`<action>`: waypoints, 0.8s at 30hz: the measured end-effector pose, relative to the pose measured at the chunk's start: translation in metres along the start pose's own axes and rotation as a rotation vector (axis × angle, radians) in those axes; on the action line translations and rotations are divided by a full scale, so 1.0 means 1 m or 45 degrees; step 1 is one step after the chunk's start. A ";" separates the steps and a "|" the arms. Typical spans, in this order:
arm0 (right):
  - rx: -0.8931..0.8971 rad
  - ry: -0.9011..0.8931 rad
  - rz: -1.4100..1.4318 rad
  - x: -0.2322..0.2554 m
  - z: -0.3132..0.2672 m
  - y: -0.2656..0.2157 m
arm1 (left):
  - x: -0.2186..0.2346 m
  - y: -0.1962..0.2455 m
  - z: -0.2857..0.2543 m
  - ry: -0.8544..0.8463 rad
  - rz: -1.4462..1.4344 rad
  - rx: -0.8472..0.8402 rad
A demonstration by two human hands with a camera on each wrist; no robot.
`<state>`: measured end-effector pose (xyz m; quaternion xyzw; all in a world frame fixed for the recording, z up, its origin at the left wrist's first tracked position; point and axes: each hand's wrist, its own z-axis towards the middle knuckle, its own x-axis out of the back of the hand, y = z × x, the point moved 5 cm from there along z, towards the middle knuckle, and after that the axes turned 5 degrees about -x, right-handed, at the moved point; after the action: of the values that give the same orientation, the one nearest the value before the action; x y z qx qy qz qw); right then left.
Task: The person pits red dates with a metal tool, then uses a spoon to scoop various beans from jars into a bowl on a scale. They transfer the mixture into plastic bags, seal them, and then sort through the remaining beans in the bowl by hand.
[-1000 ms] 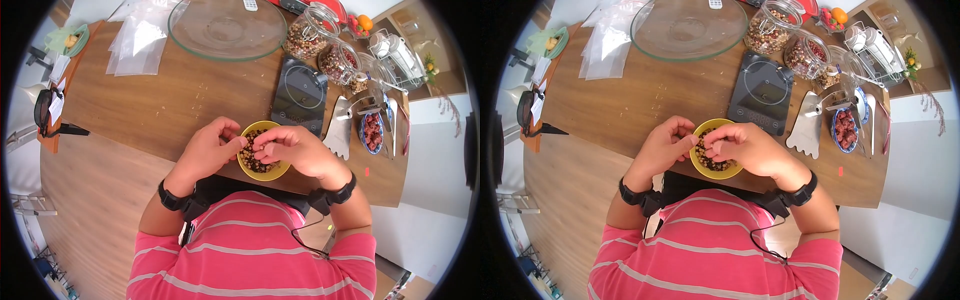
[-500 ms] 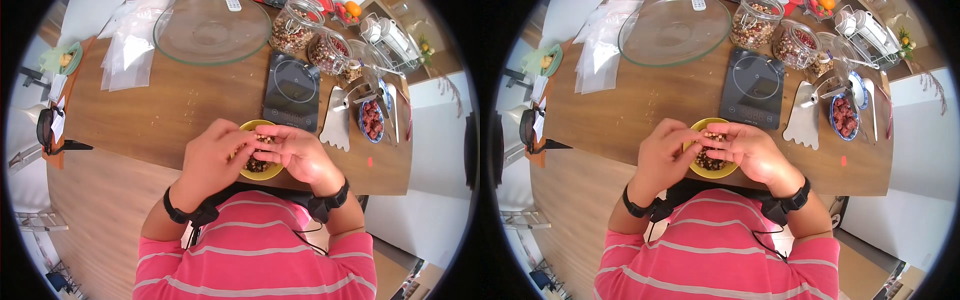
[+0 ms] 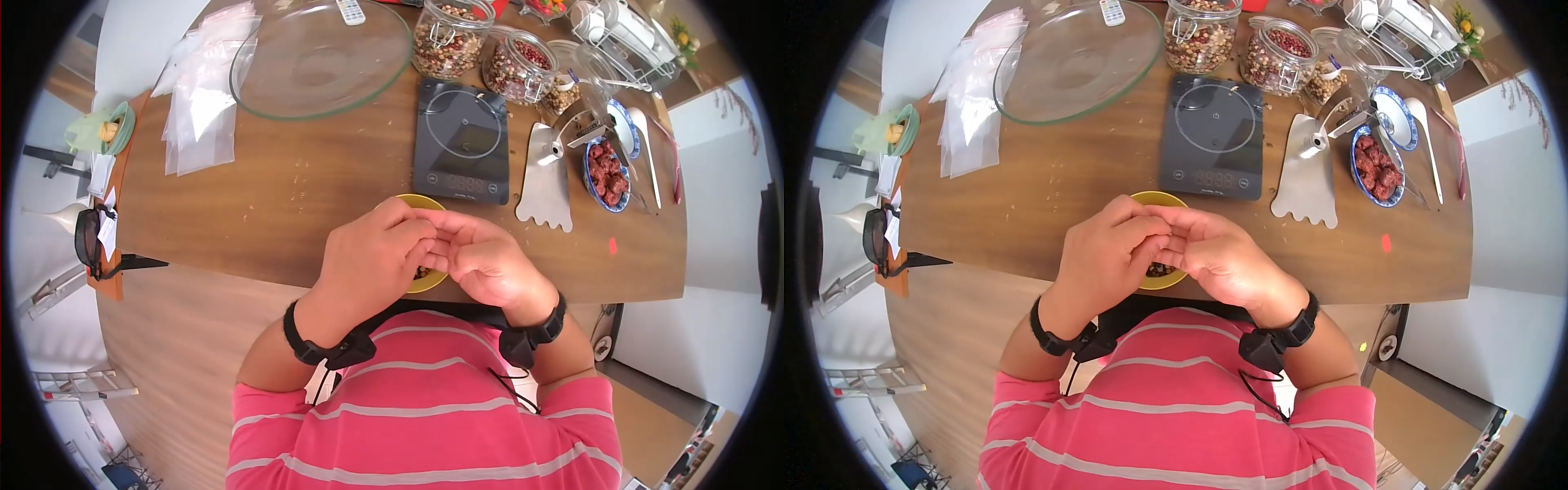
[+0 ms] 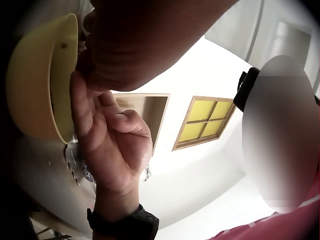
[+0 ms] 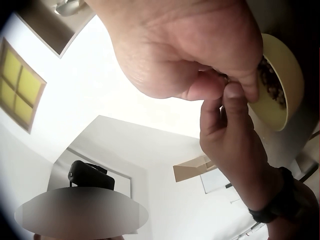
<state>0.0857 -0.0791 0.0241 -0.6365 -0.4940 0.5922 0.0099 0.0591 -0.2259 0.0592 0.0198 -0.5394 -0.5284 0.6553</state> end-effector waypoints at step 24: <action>0.006 0.381 -0.671 -0.019 -0.037 -0.086 | 0.011 -0.054 -0.041 -0.050 -0.201 0.742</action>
<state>0.0644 -0.0259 0.1007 -0.5665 -0.6340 0.4700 0.2373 0.0512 -0.2792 0.0178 0.2387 -0.6775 -0.4012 0.5683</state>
